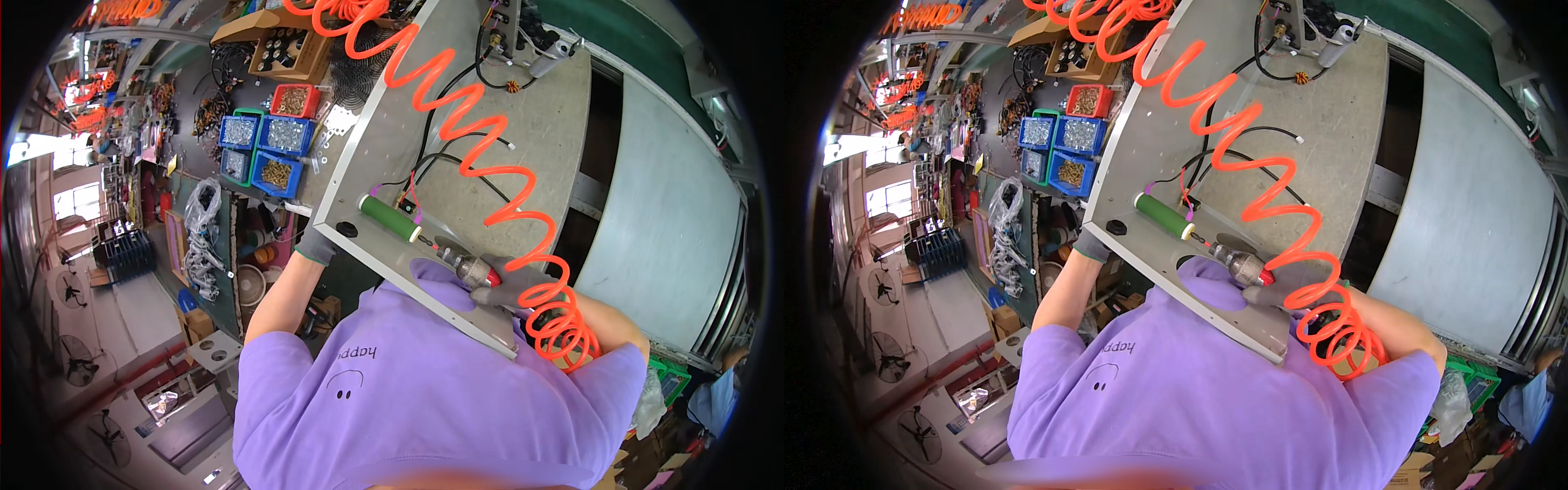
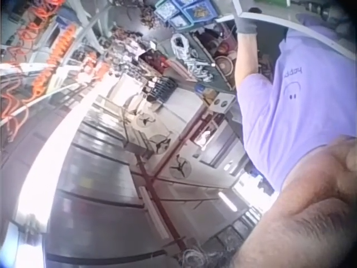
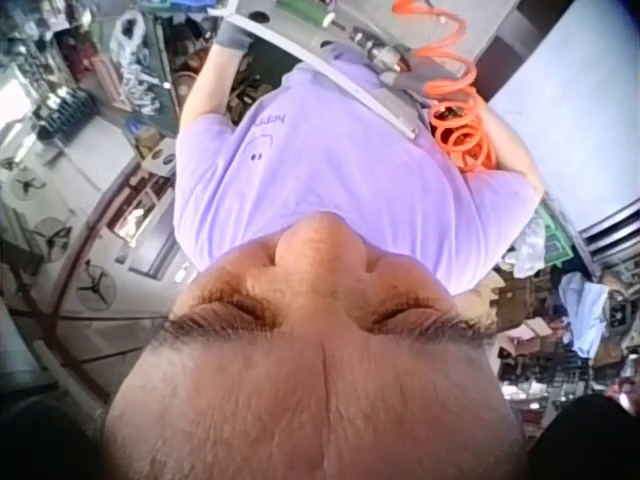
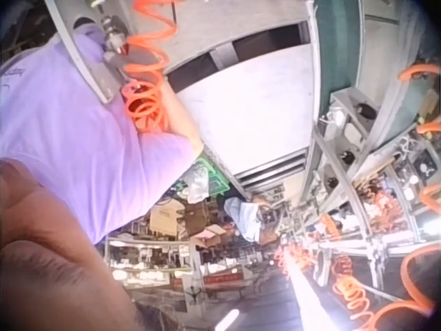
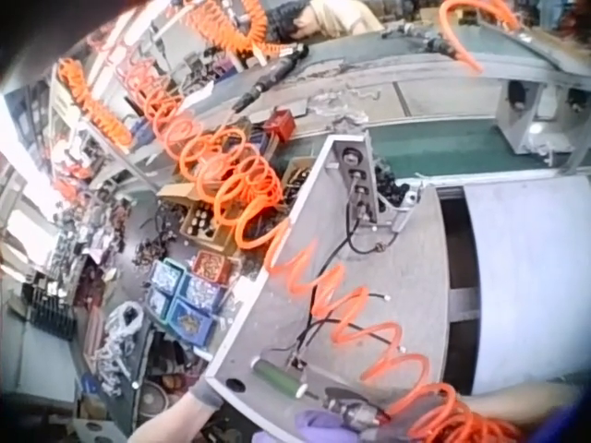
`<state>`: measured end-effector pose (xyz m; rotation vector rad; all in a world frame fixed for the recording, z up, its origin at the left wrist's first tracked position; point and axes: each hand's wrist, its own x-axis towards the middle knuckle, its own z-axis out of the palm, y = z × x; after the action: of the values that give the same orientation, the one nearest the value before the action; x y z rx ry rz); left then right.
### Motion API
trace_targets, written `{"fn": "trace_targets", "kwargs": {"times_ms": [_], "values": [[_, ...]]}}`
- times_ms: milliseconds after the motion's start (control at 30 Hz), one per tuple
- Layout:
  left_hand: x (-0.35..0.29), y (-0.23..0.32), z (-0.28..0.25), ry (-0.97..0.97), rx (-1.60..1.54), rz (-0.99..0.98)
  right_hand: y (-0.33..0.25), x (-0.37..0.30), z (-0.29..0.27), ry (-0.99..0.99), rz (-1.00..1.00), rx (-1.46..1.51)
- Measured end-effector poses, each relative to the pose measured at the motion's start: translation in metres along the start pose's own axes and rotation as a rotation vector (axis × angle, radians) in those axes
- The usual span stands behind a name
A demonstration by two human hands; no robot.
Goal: Assembling components onto an electrical panel frame using fasteners and a pneumatic screwdriver.
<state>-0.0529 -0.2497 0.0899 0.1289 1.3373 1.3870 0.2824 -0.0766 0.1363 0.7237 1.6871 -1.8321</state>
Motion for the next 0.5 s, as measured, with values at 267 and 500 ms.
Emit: {"fn": "trace_targets", "kwargs": {"times_ms": [267, 500], "values": [[0.006, -0.003, 0.010, 0.000, -0.003, -0.015, 0.008, 0.007, 0.003, -0.009, 0.006, -0.085], [0.010, 0.002, 0.006, 0.009, -0.006, -0.025, 0.005, 0.006, 0.001, -0.039, -0.030, -0.007]]}}
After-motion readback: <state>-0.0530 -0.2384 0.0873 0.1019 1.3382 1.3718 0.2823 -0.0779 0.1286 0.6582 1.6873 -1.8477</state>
